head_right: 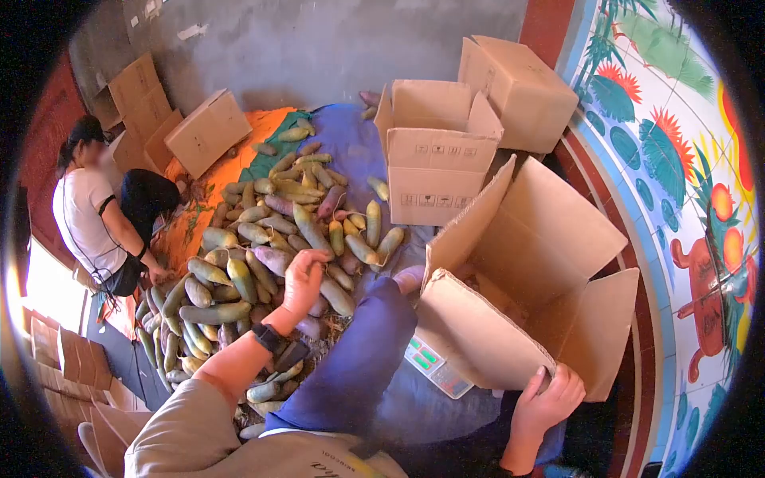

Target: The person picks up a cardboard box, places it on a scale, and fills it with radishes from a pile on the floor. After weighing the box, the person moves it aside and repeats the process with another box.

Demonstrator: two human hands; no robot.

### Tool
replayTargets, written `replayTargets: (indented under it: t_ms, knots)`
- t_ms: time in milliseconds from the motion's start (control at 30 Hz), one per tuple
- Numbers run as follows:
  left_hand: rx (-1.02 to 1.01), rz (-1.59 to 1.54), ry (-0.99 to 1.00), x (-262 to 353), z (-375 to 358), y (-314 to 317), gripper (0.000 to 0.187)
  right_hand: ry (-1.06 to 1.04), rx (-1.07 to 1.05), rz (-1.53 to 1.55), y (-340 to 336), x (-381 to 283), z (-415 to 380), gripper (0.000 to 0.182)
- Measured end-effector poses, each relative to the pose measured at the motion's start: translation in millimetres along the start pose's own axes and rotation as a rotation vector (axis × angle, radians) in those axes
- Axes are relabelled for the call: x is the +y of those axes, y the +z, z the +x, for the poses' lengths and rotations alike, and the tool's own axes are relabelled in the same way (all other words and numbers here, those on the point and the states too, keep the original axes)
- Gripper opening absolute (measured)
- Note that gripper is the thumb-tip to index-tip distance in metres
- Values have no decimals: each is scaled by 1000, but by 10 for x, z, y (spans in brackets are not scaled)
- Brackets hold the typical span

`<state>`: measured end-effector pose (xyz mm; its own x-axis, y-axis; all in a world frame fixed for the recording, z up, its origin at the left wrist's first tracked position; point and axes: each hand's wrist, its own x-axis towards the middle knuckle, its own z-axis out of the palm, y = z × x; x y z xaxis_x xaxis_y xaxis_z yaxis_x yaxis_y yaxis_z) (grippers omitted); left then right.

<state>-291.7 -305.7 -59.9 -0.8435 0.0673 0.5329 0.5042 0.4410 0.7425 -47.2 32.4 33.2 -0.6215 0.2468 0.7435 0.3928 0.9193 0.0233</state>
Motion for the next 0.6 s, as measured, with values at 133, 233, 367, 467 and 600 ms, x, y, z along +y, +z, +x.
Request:
replayTargets:
  t_ms: [133,233,367,467,600]
  knots:
    - [-37,138,-237,-608,-282,-117,13,6,-12,1,12,-9,17,23]
    - [-45,184,-344,-910,-497,-83,14,-4,-23,1,-9,-34,71,23]
    - [-140,256,-432,-1281,-759,0,15,20,-49,-19,-33,-19,109,23]
    - [-235,256,-464,-1306,-865,58,17,-25,-75,-43,-85,12,142,22]
    - [-381,264,-486,-1303,-917,124,18,-59,-130,-39,-156,-50,244,25]
